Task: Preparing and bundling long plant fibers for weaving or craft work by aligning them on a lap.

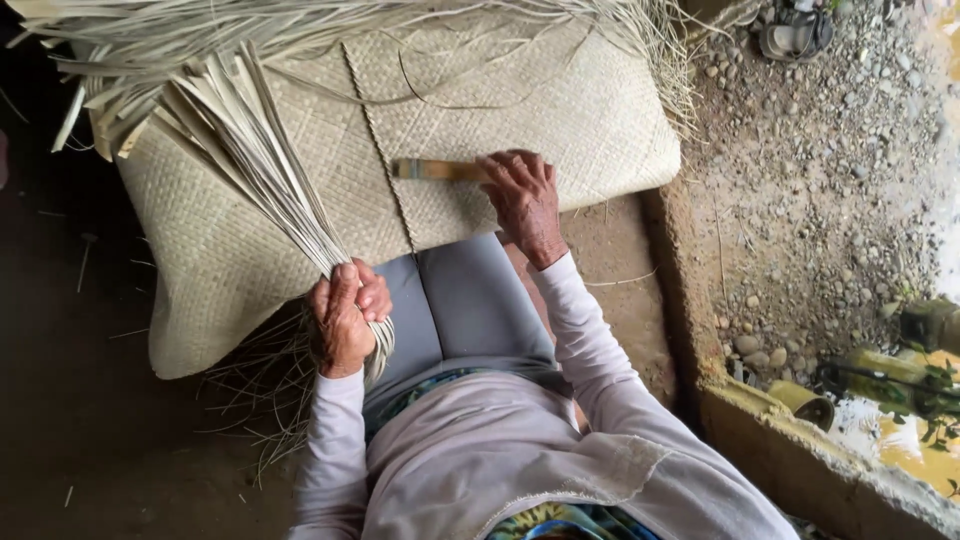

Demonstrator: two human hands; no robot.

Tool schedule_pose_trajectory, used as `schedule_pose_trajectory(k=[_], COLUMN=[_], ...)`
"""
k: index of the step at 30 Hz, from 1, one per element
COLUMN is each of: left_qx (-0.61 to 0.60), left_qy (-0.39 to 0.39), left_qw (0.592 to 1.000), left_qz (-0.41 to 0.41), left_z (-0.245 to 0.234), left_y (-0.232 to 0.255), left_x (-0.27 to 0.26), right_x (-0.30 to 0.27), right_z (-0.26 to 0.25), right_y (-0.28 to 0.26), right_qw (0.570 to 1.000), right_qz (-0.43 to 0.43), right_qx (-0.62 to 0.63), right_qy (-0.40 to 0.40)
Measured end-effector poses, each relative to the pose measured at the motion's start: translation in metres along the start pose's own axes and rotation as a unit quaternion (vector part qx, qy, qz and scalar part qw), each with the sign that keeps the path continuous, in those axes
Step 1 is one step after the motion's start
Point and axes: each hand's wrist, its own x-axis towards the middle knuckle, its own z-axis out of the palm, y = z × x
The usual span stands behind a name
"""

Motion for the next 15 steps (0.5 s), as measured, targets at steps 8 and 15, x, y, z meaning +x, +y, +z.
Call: schedule_pose_trajectory(k=[8, 15], left_qx=[-0.028, -0.030], left_qy=[0.000, 0.009], left_qw=[1.000, 0.999], left_qz=[0.009, 0.016], left_z=[-0.007, -0.009], left_y=[-0.010, -0.011], left_x=[0.002, 0.001], right_x=[0.016, 0.035], right_z=[0.042, 0.057], right_y=[0.012, -0.003], right_qw=[0.999, 0.988], right_qz=[-0.041, -0.103], right_qx=[-0.010, 0.108], right_qy=[0.029, 0.035])
